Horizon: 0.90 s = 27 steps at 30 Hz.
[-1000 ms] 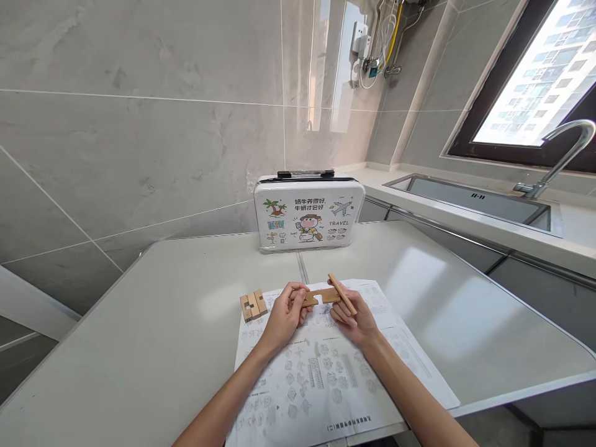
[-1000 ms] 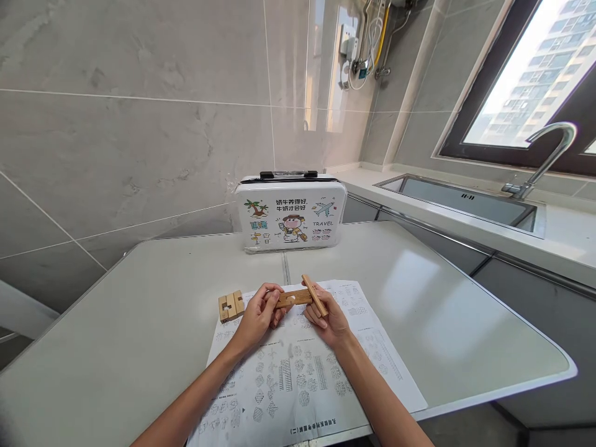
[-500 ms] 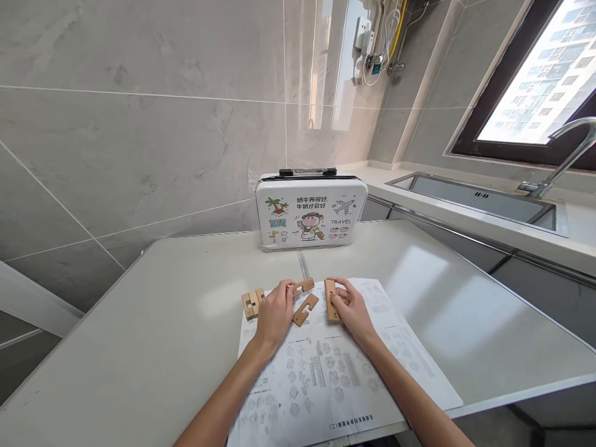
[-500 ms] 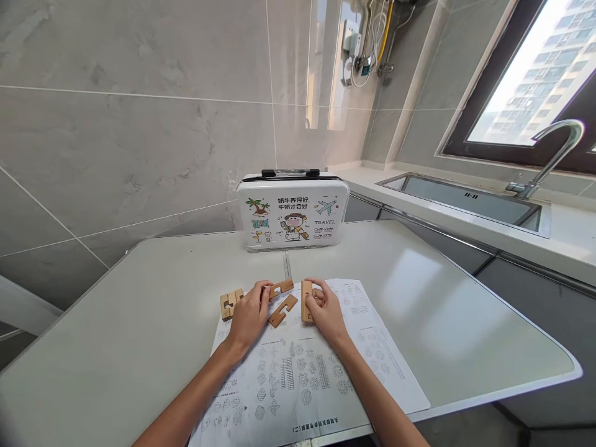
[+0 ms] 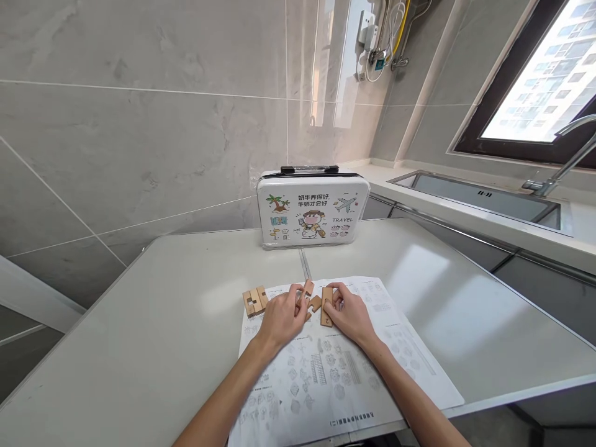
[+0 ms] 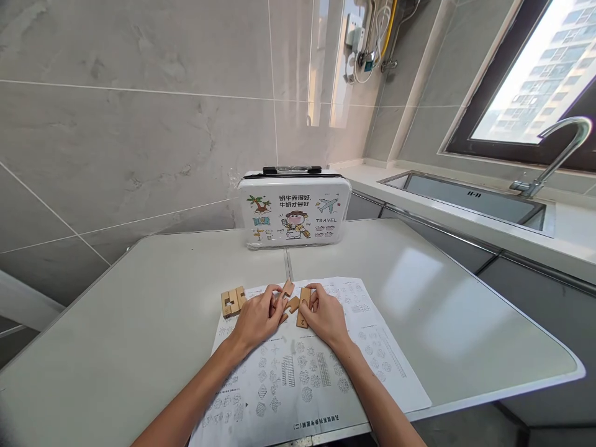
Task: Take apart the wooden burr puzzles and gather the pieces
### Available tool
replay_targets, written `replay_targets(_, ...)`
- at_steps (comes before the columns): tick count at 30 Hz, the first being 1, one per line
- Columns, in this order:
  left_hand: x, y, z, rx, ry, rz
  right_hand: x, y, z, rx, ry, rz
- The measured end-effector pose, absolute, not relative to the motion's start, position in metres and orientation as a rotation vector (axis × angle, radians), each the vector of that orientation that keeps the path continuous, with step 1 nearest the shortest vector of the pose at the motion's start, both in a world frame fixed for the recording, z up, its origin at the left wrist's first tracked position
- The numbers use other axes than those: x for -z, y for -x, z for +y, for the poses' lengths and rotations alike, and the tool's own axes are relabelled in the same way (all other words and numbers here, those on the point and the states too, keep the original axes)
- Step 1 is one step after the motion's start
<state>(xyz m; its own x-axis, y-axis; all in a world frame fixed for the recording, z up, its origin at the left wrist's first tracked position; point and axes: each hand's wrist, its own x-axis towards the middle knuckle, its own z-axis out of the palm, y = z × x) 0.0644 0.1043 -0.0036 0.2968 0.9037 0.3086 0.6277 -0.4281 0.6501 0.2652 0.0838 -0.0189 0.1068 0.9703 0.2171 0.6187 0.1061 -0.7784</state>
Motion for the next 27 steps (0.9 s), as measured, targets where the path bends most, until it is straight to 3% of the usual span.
replay_targets(11, -0.014, -0.047, 0.109, -0.663, -2.339, 1.373, 0.022, -0.27, 0.083, -0.473, 1.658, -1.672)
replay_targets(18, -0.019, -0.042, 0.107, -0.647, -2.36, 1.283, 0.027, -0.269, 0.084, -0.321, 1.644, -1.782)
replay_targets(27, -0.015, -0.048, 0.106, -0.764, -2.521, 1.087, 0.027, -0.268, 0.083, -0.443, 1.566, -1.815)
